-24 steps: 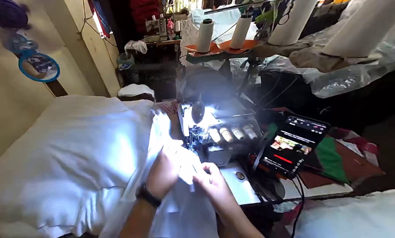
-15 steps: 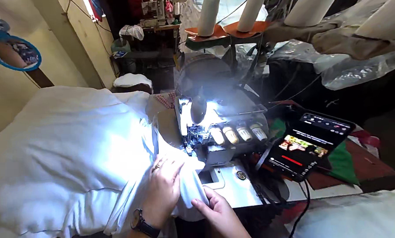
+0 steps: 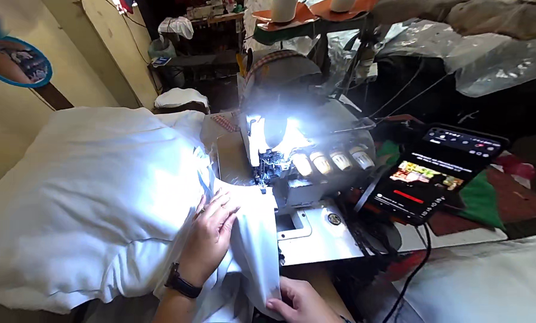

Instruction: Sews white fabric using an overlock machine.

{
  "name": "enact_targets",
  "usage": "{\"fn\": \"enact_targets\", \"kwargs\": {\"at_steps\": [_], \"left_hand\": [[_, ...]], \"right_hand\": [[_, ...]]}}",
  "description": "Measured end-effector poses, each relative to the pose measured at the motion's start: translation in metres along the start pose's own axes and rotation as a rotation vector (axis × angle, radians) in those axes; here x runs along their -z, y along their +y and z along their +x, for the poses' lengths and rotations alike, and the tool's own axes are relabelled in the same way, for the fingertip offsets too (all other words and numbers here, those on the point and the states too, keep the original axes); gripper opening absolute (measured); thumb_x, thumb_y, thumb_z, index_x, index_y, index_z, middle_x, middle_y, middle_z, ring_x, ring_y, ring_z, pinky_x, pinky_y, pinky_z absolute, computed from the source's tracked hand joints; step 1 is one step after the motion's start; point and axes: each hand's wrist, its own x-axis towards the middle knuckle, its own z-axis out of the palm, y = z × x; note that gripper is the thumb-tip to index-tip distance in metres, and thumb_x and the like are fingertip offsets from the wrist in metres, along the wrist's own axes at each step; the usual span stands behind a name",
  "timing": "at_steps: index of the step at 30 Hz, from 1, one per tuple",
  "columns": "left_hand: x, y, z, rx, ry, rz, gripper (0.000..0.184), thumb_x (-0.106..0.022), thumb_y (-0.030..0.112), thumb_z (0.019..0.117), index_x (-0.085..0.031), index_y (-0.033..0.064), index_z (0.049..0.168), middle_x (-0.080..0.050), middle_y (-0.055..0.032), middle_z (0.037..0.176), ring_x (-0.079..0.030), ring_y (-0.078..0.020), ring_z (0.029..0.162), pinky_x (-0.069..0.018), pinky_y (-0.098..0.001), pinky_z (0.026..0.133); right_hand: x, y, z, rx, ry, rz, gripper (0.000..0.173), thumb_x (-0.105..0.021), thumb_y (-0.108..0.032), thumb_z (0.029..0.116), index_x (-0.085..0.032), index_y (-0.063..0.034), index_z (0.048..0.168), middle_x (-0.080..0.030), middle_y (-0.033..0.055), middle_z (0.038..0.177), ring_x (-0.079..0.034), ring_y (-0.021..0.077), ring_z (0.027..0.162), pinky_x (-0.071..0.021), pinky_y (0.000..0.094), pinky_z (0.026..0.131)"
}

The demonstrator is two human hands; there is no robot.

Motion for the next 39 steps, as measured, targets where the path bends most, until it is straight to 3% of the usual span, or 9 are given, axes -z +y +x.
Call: {"fn": "enact_targets", "kwargs": {"at_steps": [3, 6, 12, 17, 21, 25, 28, 32, 39], "left_hand": [[0.026, -0.009, -0.002, 0.012, 0.137, -0.093, 0.023, -0.057, 0.017, 0.1015, -0.077, 0.0105, 0.111, -0.071, -0.0023, 0.123, -0.065, -0.0110, 0.119, -0.0545, -0.0319, 0.103], [0.052, -0.022, -0.010, 0.040, 0.111, -0.082, 0.021, -0.056, 0.016, 0.1009, -0.076, 0.0133, 0.106, -0.070, 0.0030, 0.106, -0.066, -0.0065, 0.102, -0.0575, -0.0275, 0.091], [0.057, -0.017, -0.028, -0.043, -0.473, 0.178, 0.037, -0.057, 0.001, 0.0906, -0.077, 0.0220, 0.115, -0.071, -0.0061, 0.106, -0.069, -0.0285, 0.098, -0.0548, -0.0558, 0.086], [0.076, -0.015, -0.026, 0.112, -0.820, 0.237, 0.018, -0.067, 0.023, 0.0973, -0.076, 0.0193, 0.112, -0.066, -0.0121, 0.121, -0.058, -0.0357, 0.119, -0.0399, -0.0612, 0.106], [0.102, -0.046, -0.036, 0.053, -0.392, 0.225, 0.010, -0.067, 0.013, 0.0946, -0.076, 0.0083, 0.095, -0.072, -0.0111, 0.099, -0.070, -0.0294, 0.095, -0.0576, -0.0524, 0.085], [0.122, -0.041, -0.036, 0.106, 0.033, 0.566, 0.010, -0.068, 0.004, 0.0926, -0.076, 0.0046, 0.098, -0.070, -0.0197, 0.104, -0.068, -0.0430, 0.094, -0.0535, -0.0639, 0.079], [0.076, -0.015, -0.041, -0.040, -0.091, 0.402, 0.018, -0.059, 0.007, 0.0957, -0.077, 0.0089, 0.101, -0.073, -0.0118, 0.100, -0.073, -0.0299, 0.090, -0.0608, -0.0495, 0.076], [0.027, -0.005, -0.032, 0.042, -0.515, 0.385, 0.019, -0.061, 0.009, 0.0968, -0.074, 0.0052, 0.110, -0.071, -0.0150, 0.117, -0.068, -0.0358, 0.110, -0.0522, -0.0571, 0.095], [0.026, -0.016, -0.029, 0.067, -0.465, 0.390, 0.020, -0.062, 0.022, 0.0986, -0.073, 0.0069, 0.106, -0.071, -0.0140, 0.107, -0.068, -0.0355, 0.105, -0.0513, -0.0579, 0.094]], "right_hand": [[0.013, -0.008, -0.009, -0.173, -0.102, -0.439, 0.027, -0.059, -0.020, 0.1022, -0.071, 0.0022, 0.112, -0.072, 0.0255, 0.105, -0.070, 0.0456, 0.101, -0.0527, 0.0671, 0.087], [0.030, -0.016, -0.017, -0.080, 0.046, -0.466, 0.029, -0.059, -0.017, 0.1027, -0.069, 0.0006, 0.122, -0.073, 0.0228, 0.112, -0.070, 0.0428, 0.107, -0.0531, 0.0626, 0.093], [0.030, -0.033, -0.015, 0.149, 0.080, -0.327, 0.024, -0.060, -0.015, 0.1018, -0.072, 0.0002, 0.116, -0.074, 0.0175, 0.105, -0.073, 0.0332, 0.097, -0.0578, 0.0528, 0.089], [0.015, -0.038, -0.013, 0.185, 0.031, -0.281, 0.024, -0.060, -0.015, 0.1019, -0.071, 0.0004, 0.116, -0.074, 0.0173, 0.105, -0.073, 0.0322, 0.097, -0.0578, 0.0510, 0.089], [0.014, -0.044, -0.010, 0.234, 0.032, -0.279, 0.023, -0.060, -0.016, 0.1022, -0.072, -0.0008, 0.115, -0.074, 0.0160, 0.104, -0.073, 0.0300, 0.096, -0.0583, 0.0488, 0.088], [0.012, -0.048, -0.009, 0.267, 0.015, -0.247, 0.022, -0.060, -0.015, 0.1019, -0.072, -0.0008, 0.114, -0.074, 0.0155, 0.102, -0.073, 0.0289, 0.094, -0.0586, 0.0478, 0.087], [0.003, -0.052, -0.009, 0.270, -0.052, -0.218, 0.022, -0.060, -0.013, 0.1019, -0.072, 0.0009, 0.115, -0.074, 0.0176, 0.104, -0.073, 0.0304, 0.095, -0.0582, 0.0498, 0.089], [-0.003, -0.054, -0.011, 0.308, -0.063, -0.228, 0.022, -0.060, -0.014, 0.1020, -0.072, 0.0004, 0.114, -0.074, 0.0166, 0.103, -0.073, 0.0295, 0.095, -0.0582, 0.0484, 0.088], [0.006, -0.035, -0.007, 0.287, 0.002, -0.170, 0.021, -0.061, -0.018, 0.1022, -0.073, -0.0045, 0.113, -0.074, 0.0116, 0.101, -0.072, 0.0233, 0.092, -0.0589, 0.0435, 0.085]]}}
